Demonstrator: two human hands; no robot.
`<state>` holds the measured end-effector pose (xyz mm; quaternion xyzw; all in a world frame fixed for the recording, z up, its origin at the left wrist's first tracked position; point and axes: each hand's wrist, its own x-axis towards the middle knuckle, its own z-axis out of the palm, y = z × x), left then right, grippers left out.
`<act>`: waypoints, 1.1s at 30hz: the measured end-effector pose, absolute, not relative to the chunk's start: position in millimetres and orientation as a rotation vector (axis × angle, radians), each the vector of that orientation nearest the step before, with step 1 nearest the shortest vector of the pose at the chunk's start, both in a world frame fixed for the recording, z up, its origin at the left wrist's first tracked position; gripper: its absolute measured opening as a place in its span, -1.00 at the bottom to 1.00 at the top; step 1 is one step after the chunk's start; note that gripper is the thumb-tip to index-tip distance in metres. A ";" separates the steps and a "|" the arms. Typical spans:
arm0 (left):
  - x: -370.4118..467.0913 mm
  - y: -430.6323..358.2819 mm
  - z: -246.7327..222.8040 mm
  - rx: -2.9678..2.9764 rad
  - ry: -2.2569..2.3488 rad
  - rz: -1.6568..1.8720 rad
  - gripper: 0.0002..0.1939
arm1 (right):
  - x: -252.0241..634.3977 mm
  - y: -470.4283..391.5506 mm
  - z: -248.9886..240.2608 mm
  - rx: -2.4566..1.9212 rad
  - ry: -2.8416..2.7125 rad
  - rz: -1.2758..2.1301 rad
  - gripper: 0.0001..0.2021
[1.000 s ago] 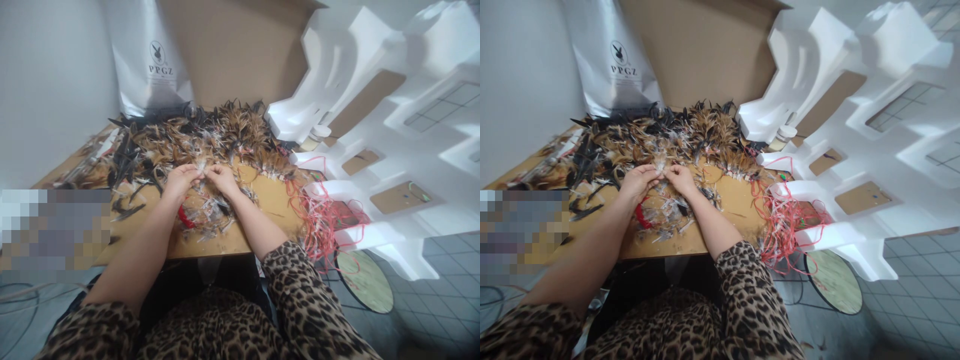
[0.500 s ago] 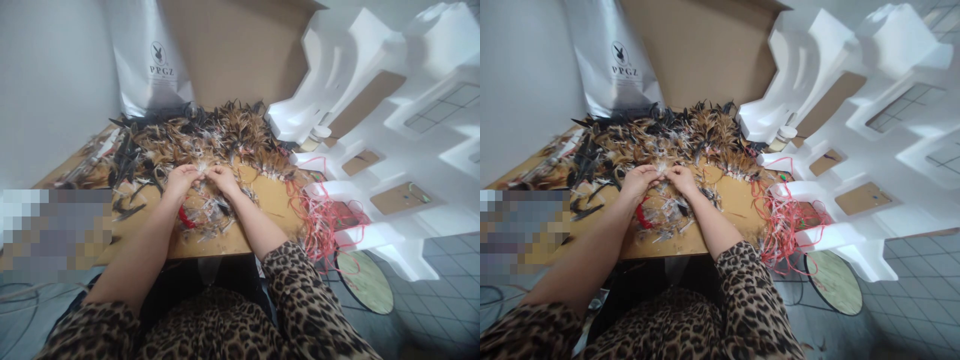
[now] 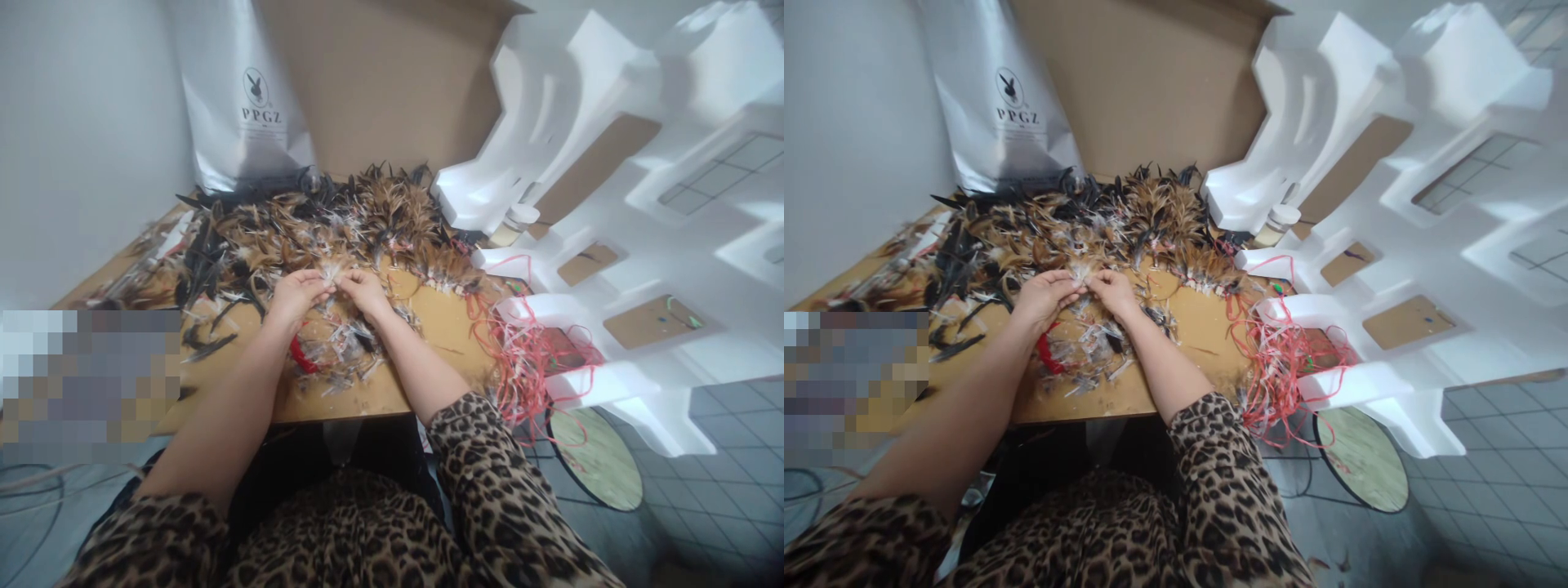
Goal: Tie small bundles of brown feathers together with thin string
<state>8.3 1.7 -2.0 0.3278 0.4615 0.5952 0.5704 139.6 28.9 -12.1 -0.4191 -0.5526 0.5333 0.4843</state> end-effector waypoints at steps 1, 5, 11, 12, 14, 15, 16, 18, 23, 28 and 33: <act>8.3 1.7 -2.3 0.767 1.087 1.393 -0.71 | 139.4 28.7 -12.1 -1.020 -1.343 1.304 -0.78; 8.1 2.0 -3.8 0.786 1.117 1.369 -0.72 | 138.2 27.4 -12.2 -1.018 -1.338 1.315 -0.78; 3.8 2.9 -1.8 0.779 1.133 1.373 -0.74 | 142.4 30.2 -8.5 -1.019 -1.245 1.295 -0.74; 2.6 3.2 -1.0 0.758 1.134 1.397 -0.74 | 144.3 32.1 -8.5 -1.034 -1.214 1.280 -0.74; 0.0 3.9 0.4 0.716 1.128 1.444 -0.76 | 148.2 36.4 -9.5 -1.067 -1.184 1.236 -0.74; -1.2 4.3 0.8 0.697 1.116 1.460 -0.77 | 149.8 38.3 -10.4 -1.083 -1.186 1.206 -0.75; -2.3 4.7 1.1 0.683 1.099 1.468 -0.78 | 151.0 39.8 -11.2 -1.096 -1.196 1.177 -0.76; -4.0 5.3 1.2 0.668 1.053 1.470 -0.78 | 151.8 40.9 -12.4 -1.107 -1.223 1.137 -0.78; -4.3 5.5 0.1 0.665 0.918 1.436 -0.76 | 147.8 35.1 -10.3 -1.067 -1.235 1.289 -0.74; -0.7 2.9 -0.9 0.731 0.881 1.401 -0.75 | 143.3 29.9 -7.8 -0.963 -1.203 1.484 -0.67; 4.2 -1.2 1.3 0.824 0.953 1.359 -0.73 | 140.3 26.4 -5.5 -0.859 -1.113 1.575 -0.68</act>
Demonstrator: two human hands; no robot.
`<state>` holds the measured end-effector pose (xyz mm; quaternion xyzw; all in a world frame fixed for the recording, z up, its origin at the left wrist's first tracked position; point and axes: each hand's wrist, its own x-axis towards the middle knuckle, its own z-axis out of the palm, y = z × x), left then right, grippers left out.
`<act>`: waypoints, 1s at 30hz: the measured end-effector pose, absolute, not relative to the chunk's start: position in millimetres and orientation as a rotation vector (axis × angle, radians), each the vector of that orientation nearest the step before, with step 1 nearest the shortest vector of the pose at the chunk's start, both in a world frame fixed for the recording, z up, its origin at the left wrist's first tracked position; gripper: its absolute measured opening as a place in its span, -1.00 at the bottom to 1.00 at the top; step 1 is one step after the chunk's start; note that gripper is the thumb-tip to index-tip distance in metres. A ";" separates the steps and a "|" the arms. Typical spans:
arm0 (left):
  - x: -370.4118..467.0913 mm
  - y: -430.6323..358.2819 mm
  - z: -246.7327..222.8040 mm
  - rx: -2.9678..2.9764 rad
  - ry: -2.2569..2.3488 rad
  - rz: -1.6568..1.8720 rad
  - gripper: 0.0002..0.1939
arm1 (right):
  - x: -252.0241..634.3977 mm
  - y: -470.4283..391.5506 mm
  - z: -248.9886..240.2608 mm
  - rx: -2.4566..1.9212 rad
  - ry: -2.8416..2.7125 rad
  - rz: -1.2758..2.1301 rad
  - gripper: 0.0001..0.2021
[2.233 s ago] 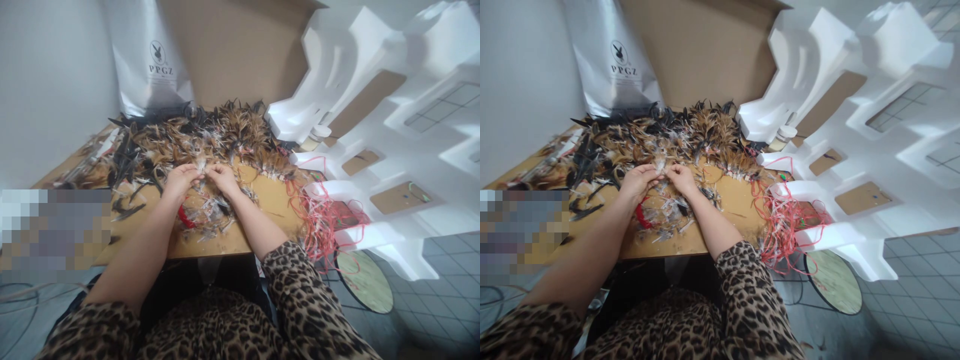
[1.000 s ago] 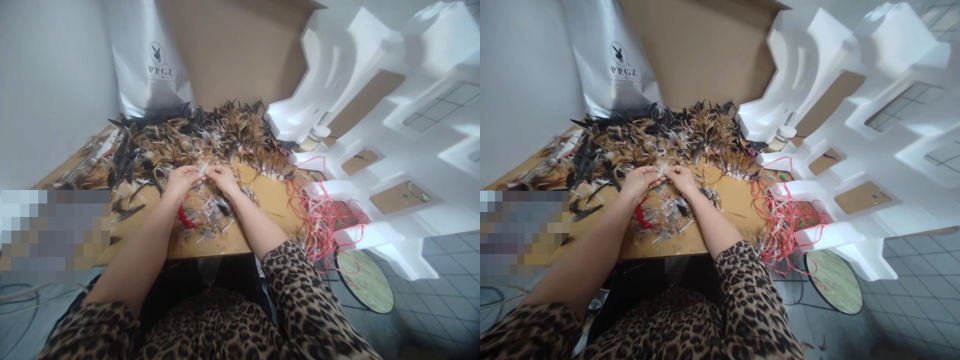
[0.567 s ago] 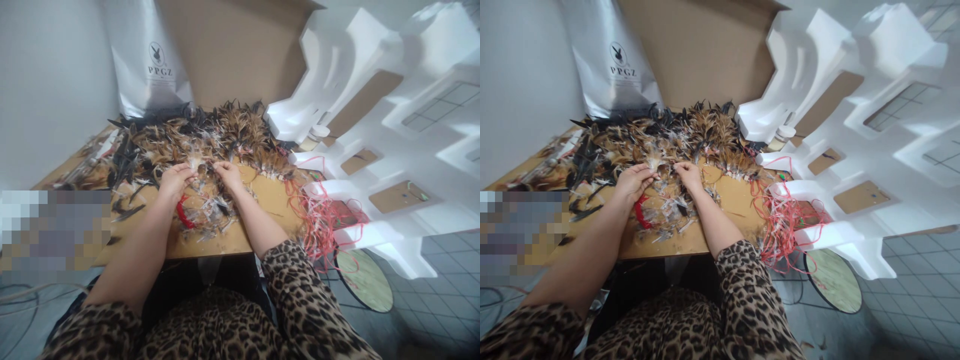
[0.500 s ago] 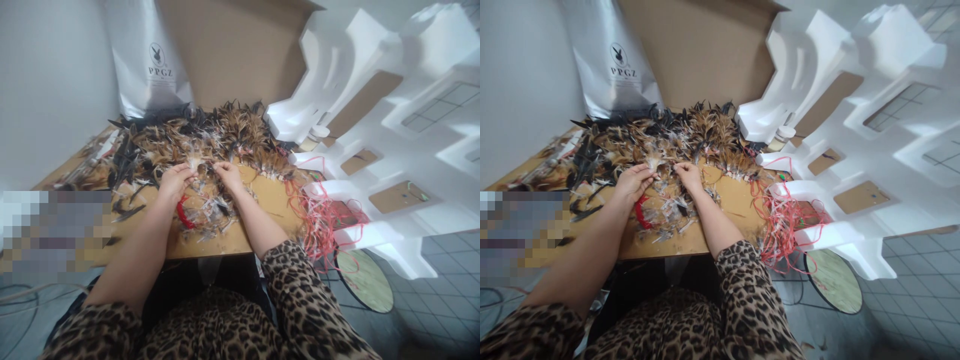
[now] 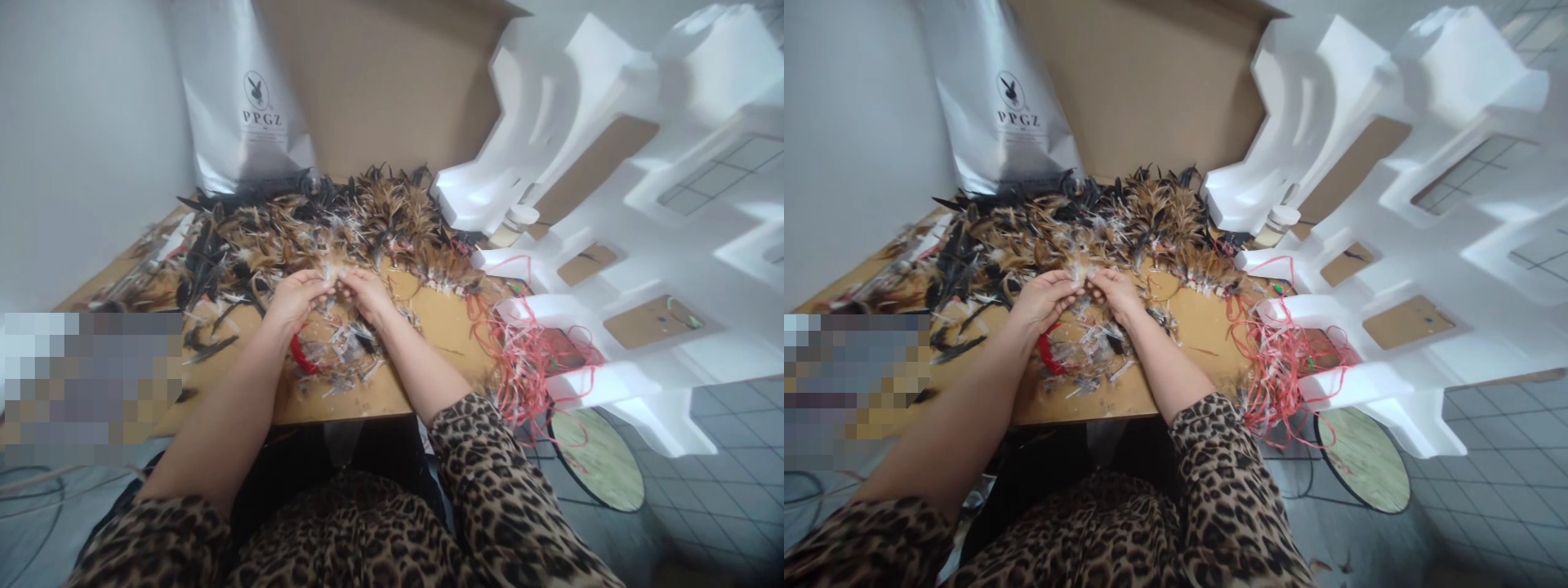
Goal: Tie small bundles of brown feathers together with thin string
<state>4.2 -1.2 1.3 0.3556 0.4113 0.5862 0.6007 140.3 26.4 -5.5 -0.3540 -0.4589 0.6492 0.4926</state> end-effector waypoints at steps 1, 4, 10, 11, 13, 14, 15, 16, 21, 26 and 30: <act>4.7 -1.5 1.6 0.834 0.962 1.349 -0.72 | 140.1 26.2 -5.1 -0.850 -1.088 1.582 -0.68; 4.6 -0.6 0.8 0.833 0.963 1.340 -0.71 | 141.1 28.2 -4.8 -0.866 -1.003 1.552 -0.66; 1.5 2.8 -2.0 0.725 0.977 1.403 -0.73 | 144.2 32.0 -4.3 -0.928 -1.016 1.374 -0.66; 1.4 2.9 -2.2 0.716 0.980 1.407 -0.73 | 143.6 30.5 -3.6 -0.928 -1.069 1.355 -0.67; 1.5 2.7 -2.3 0.722 0.980 1.405 -0.72 | 141.5 26.2 -2.0 -0.935 -1.175 1.326 -0.68; 1.6 2.6 -2.5 0.731 0.977 1.401 -0.72 | 140.2 24.0 -1.3 -0.939 -1.215 1.316 -0.69; 1.7 2.5 -2.7 0.740 0.973 1.395 -0.72 | 139.1 22.2 -0.9 -0.943 -1.243 1.307 -0.69; 1.7 2.5 -3.0 0.749 0.967 1.388 -0.72 | 138.2 20.8 -0.7 -0.944 -1.259 1.297 -0.69; 1.8 3.3 -4.9 0.765 0.946 1.363 -0.72 | 137.0 19.2 -0.4 -0.936 -1.245 1.277 -0.69; 2.7 3.2 -4.9 0.756 0.930 1.358 -0.73 | 135.1 18.2 -0.2 -0.937 -1.261 1.273 -0.72; 4.2 1.4 -2.5 0.757 0.943 1.352 -0.73 | 133.2 18.4 -2.6 -0.914 -1.254 1.276 -0.73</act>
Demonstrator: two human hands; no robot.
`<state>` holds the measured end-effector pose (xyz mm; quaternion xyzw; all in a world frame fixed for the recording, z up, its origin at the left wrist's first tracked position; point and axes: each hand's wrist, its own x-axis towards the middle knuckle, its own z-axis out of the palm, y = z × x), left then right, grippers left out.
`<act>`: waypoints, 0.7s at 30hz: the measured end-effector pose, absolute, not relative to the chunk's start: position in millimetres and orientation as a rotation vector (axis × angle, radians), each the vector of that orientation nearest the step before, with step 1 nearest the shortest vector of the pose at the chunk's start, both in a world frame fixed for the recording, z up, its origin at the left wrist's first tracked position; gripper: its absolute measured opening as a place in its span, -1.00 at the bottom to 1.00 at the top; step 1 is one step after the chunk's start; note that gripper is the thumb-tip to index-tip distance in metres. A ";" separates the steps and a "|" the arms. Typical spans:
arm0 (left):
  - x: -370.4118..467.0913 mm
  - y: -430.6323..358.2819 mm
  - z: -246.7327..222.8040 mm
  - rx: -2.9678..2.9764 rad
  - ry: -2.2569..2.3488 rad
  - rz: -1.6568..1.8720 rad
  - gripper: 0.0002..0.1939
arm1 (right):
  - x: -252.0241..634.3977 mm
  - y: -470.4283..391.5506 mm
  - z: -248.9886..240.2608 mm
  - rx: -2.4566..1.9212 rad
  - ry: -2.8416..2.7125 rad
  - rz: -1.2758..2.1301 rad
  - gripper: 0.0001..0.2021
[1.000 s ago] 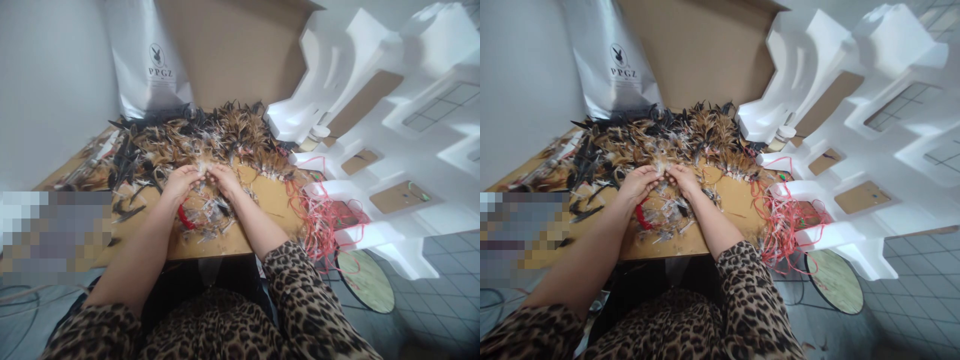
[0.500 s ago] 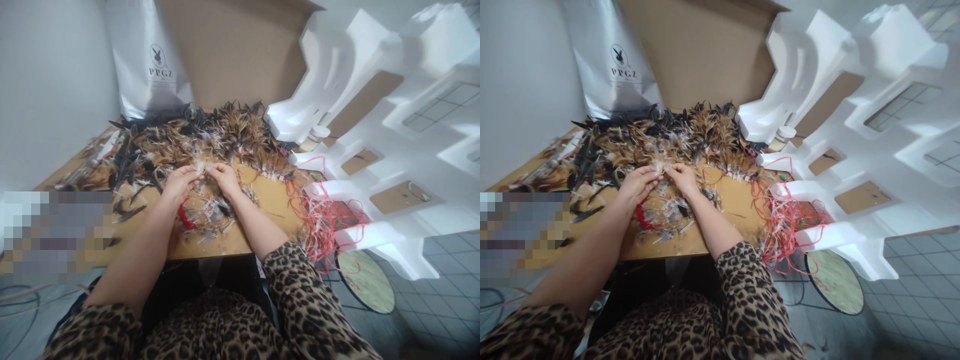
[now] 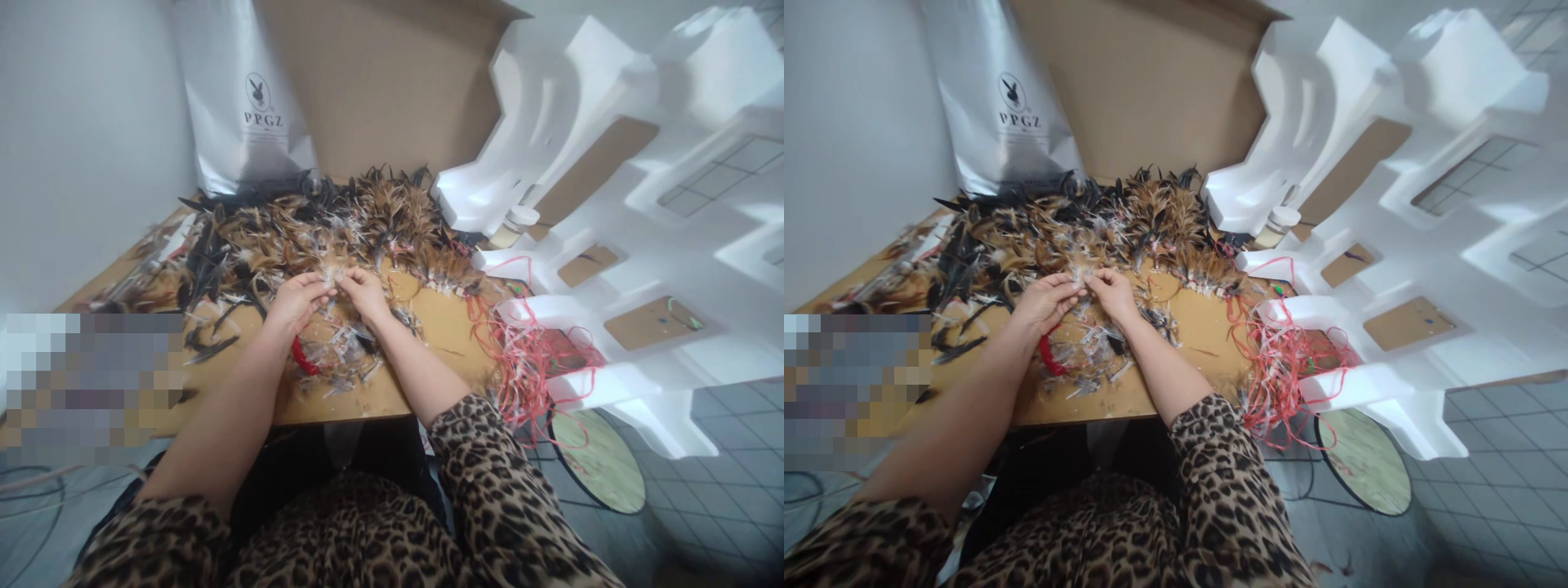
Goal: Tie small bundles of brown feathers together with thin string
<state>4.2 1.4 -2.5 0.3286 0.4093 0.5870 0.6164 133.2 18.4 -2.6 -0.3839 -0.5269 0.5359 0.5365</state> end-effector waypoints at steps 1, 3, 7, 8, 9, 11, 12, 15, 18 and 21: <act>4.7 1.1 -1.9 0.763 0.950 1.353 -0.73 | 133.0 18.7 -3.2 -0.907 -1.248 1.282 -0.73; 5.9 1.1 -1.2 0.798 0.977 1.373 -0.70 | 133.1 19.4 -4.1 -0.904 -1.235 1.305 -0.72; 8.2 3.7 -3.2 0.961 1.067 1.498 -0.60 | 134.1 20.8 -4.5 -0.898 -1.221 1.402 -0.72; 8.5 4.4 -4.2 1.005 1.074 1.529 -0.57 | 134.4 21.2 -4.5 -0.894 -1.217 1.418 -0.72; 8.7 5.0 -5.2 1.049 1.075 1.551 -0.55 | 134.7 21.6 -4.5 -0.892 -1.215 1.425 -0.72; 8.8 5.7 -6.8 1.128 1.068 1.578 -0.53 | 135.4 22.5 -4.7 -0.899 -1.216 1.417 -0.72; 8.7 5.8 -7.2 1.161 1.066 1.583 -0.53 | 135.9 23.0 -4.9 -0.904 -1.222 1.410 -0.72; 8.3 5.5 -7.2 1.200 1.058 1.570 -0.54 | 137.8 25.0 -6.0 -0.912 -1.247 1.391 -0.72; 8.6 5.0 -5.9 1.162 1.031 1.524 -0.55 | 140.2 26.8 -7.1 -0.907 -1.270 1.372 -0.74; 9.2 3.9 -3.8 1.130 1.016 1.503 -0.54 | 141.9 27.5 -7.1 -0.893 -1.285 1.369 -0.74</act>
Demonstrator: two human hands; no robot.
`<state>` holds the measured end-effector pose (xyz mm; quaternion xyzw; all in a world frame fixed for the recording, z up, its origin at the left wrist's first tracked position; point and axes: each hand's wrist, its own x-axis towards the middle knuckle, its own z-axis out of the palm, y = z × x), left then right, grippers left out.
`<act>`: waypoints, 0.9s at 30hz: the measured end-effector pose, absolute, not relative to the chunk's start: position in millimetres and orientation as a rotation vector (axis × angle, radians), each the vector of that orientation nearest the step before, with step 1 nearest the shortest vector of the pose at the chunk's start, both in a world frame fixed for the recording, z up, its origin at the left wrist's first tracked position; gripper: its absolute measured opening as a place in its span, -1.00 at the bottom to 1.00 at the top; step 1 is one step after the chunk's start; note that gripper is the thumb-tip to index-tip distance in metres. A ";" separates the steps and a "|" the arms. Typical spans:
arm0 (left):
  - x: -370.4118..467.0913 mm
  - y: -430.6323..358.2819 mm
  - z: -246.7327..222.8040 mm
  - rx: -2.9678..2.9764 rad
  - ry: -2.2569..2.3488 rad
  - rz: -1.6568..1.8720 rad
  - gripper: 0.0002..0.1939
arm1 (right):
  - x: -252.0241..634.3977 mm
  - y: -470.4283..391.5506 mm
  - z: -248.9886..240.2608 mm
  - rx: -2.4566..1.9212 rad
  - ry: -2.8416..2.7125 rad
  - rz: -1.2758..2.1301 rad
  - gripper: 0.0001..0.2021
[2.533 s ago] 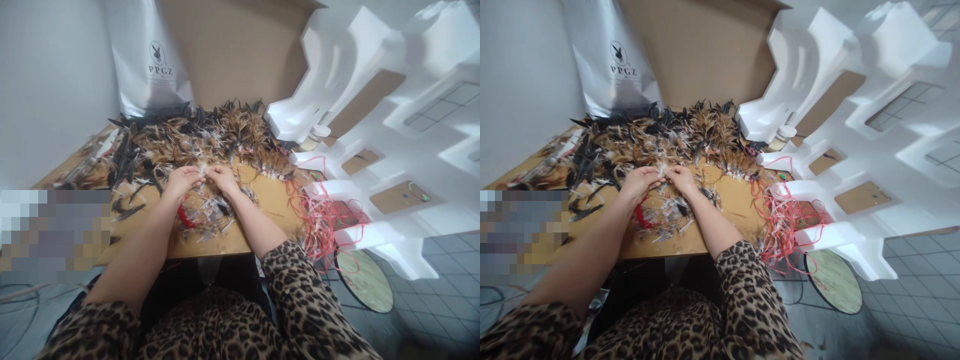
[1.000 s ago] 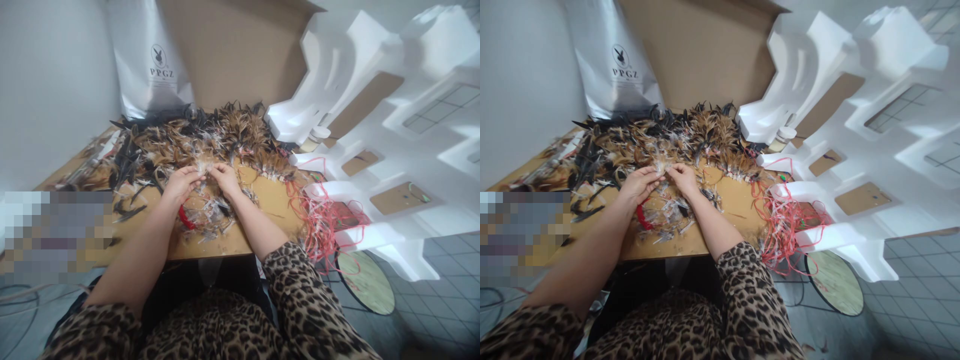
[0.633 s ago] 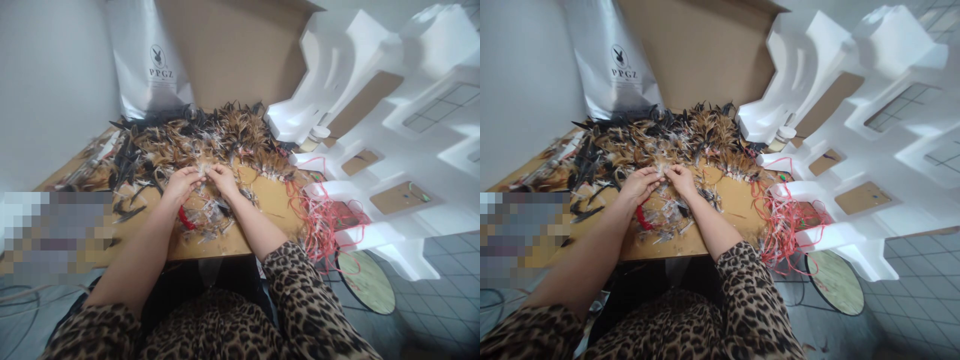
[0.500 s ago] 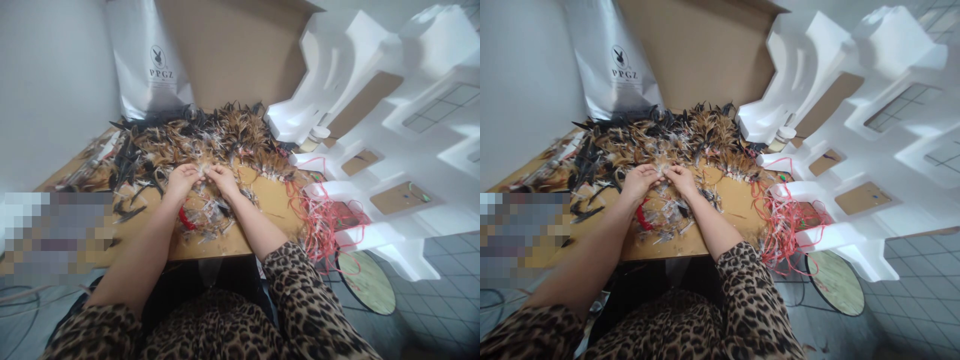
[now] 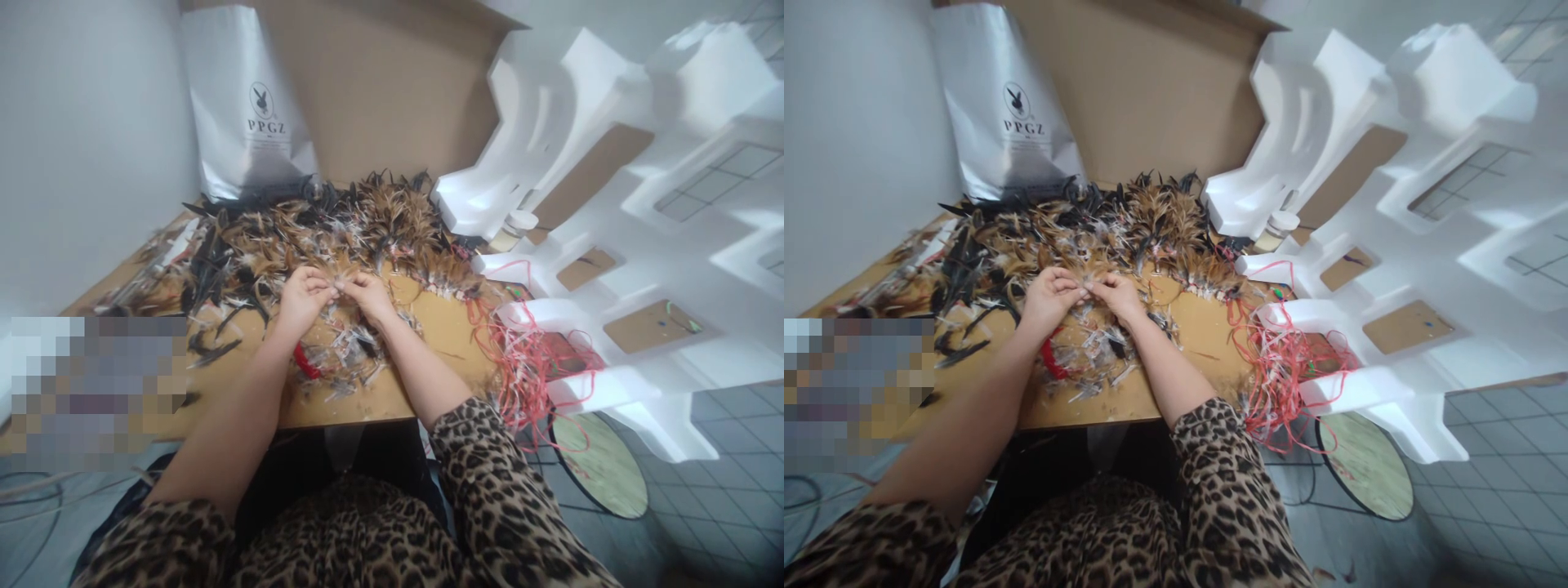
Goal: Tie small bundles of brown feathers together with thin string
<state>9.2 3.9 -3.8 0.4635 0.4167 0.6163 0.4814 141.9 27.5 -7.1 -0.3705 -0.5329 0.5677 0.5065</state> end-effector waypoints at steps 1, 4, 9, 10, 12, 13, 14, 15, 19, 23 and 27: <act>9.4 3.3 -2.9 1.126 1.017 1.497 -0.54 | 142.3 27.5 -6.9 -0.895 -1.287 1.369 -0.74; 9.6 1.2 -0.4 1.117 1.035 1.472 -0.55 | 142.7 26.7 -5.9 -0.908 -1.300 1.367 -0.74; 7.4 0.5 -2.9 1.040 1.058 1.347 -0.70 | 142.1 24.4 -4.3 -0.909 -1.308 1.340 -0.75; 6.9 0.8 -4.3 1.020 1.055 1.326 -0.71 | 142.1 24.0 -3.9 -0.918 -1.308 1.339 -0.74; 6.1 1.4 -7.0 0.994 1.052 1.296 -0.72 | 142.4 23.6 -3.1 -0.934 -1.312 1.349 -0.73; 5.8 1.5 -7.8 0.986 1.053 1.283 -0.72 | 142.8 23.6 -2.8 -0.938 -1.316 1.350 -0.72; 5.5 1.4 -8.3 0.979 1.056 1.269 -0.73 | 143.3 23.8 -2.7 -0.941 -1.319 1.343 -0.72; 5.1 1.1 -8.4 0.973 1.057 1.254 -0.73 | 143.8 24.1 -2.8 -0.943 -1.324 1.330 -0.72; 3.0 -0.1 -7.8 0.974 1.038 1.193 -0.75 | 144.9 25.4 -4.3 -0.945 -1.362 1.283 -0.72; 1.8 1.0 -9.8 1.004 1.045 1.195 -0.77 | 142.2 24.6 -4.7 -0.945 -1.325 1.312 -0.72; 1.9 1.1 -9.5 1.019 1.030 1.203 -0.78 | 140.3 23.8 -4.3 -0.913 -1.267 1.358 -0.72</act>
